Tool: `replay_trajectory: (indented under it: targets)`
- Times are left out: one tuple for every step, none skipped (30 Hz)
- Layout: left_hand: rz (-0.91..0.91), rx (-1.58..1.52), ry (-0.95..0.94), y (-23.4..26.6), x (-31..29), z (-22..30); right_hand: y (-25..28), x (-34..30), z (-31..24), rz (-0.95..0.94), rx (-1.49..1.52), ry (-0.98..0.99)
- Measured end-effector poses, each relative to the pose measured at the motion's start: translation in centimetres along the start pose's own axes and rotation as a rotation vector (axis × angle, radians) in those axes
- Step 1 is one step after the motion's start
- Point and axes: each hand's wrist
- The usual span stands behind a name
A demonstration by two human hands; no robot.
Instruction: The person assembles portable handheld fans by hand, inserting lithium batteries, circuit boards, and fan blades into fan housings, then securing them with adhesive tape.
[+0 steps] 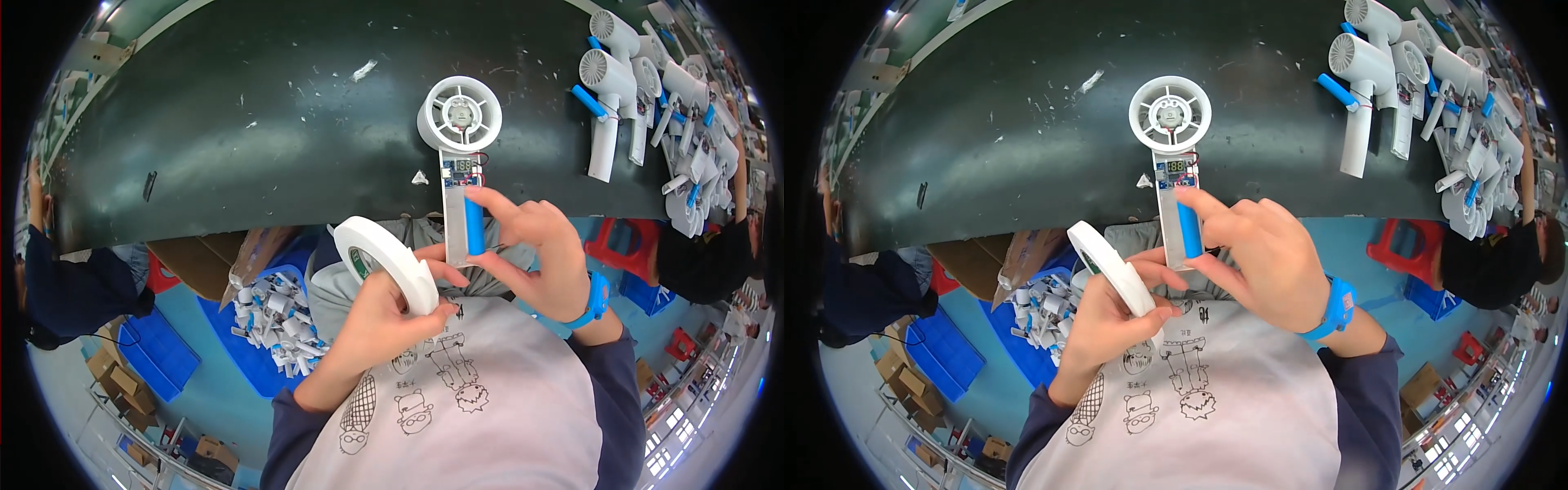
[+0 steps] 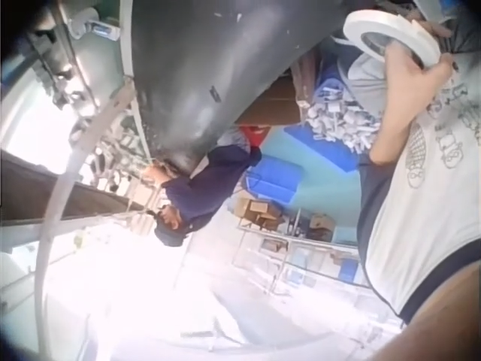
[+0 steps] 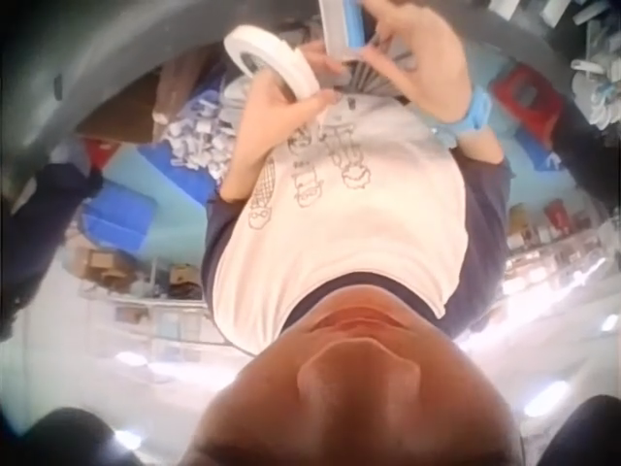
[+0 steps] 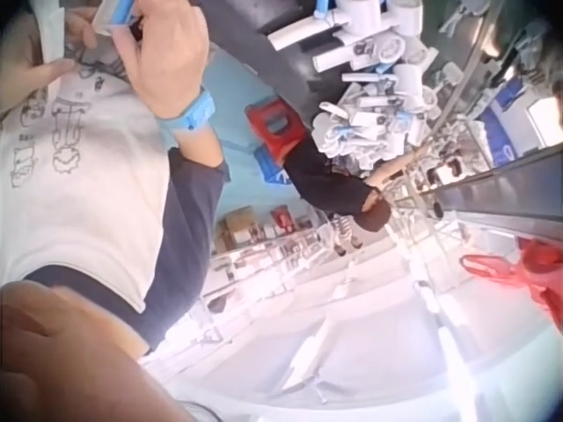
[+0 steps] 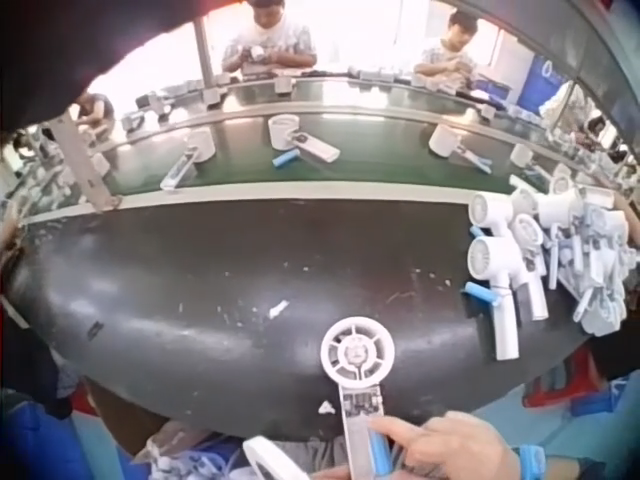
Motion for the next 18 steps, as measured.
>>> replay_trajectory:
  targets:
    - [-0.006, 0.011, 0.008, 0.0, 0.0, 0.1, -0.2, 0.0, -0.1, 0.0, -0.001, -0.002]
    - [-0.012, 0.023, 0.016, 0.0, 0.1, 0.1, -0.4, 0.0, -0.2, 0.012, -0.014, -0.001]
    - [-0.013, 0.023, 0.016, 0.0, 0.1, 0.1, -0.6, 0.1, -0.2, 0.025, -0.026, 0.002]
    - [-0.019, 0.039, 0.015, 0.1, 0.1, 0.1, -0.6, 0.2, -0.3, 0.025, -0.026, 0.001]
    - [-0.025, 0.056, 0.014, 0.1, 0.2, 0.1, -0.5, 0.5, -0.5, -0.013, -0.111, -0.004]
    - [-0.029, 0.057, 0.015, 0.2, 0.2, 0.0, -0.4, 0.6, -0.7, -0.051, -0.198, -0.011]
    - [-0.043, 0.053, -0.004, 0.4, 0.4, -0.2, -0.3, 0.8, -0.9, -0.048, -0.2, -0.014]
    - [-0.058, 0.049, -0.024, 0.5, 0.6, -0.2, -0.2, 0.9, -1.1, -0.034, -0.273, -0.001]
    - [-0.059, 0.051, -0.024, 0.5, 0.6, -0.1, -0.3, 0.9, -1.2, -0.022, -0.344, 0.014]
    - [-0.038, 0.012, 0.001, 0.6, 0.6, 0.0, -0.1, 1.0, -1.0, -0.018, -0.345, 0.014]
    - [-0.016, -0.026, 0.025, 0.6, 0.6, 0.2, 0.2, 1.2, -0.7, -0.004, -0.242, 0.021]
    - [-0.022, -0.018, 0.014, 0.6, 0.6, 0.4, 0.6, 1.5, -0.6, 0.016, -0.144, 0.031]
    - [-0.028, -0.011, -0.005, 0.5, 0.6, 0.3, 0.2, 1.5, -0.9, 0.027, -0.152, 0.041]
    - [-0.034, -0.002, -0.027, 0.5, 0.5, 0.3, -0.8, 1.3, -1.3, 0.189, 0.069, -0.148]
    - [-0.038, 0.011, -0.051, 0.3, 0.3, 0.2, -1.6, 1.3, -1.6, 0.35, 0.296, -0.326]
    - [-0.055, 0.107, -0.045, 0.4, 0.3, 0.2, -2.3, 2.2, -1.5, 0.258, 0.546, -0.496]
    - [-0.067, 0.203, -0.041, 0.5, 0.3, 0.2, -2.9, 2.0, -0.9, 0.228, 0.653, -0.552]
    - [-0.065, 0.224, -0.081, 0.4, 0.5, 0.0, -3.7, 2.0, 0.2, 0.191, 0.759, -0.604]
Point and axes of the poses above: each hand's wrist, its own x-axis towards the middle knuckle, its own y-axis out of the back of the hand, z = x × y, and after that the axes turned 1 degree about -y, right-handed
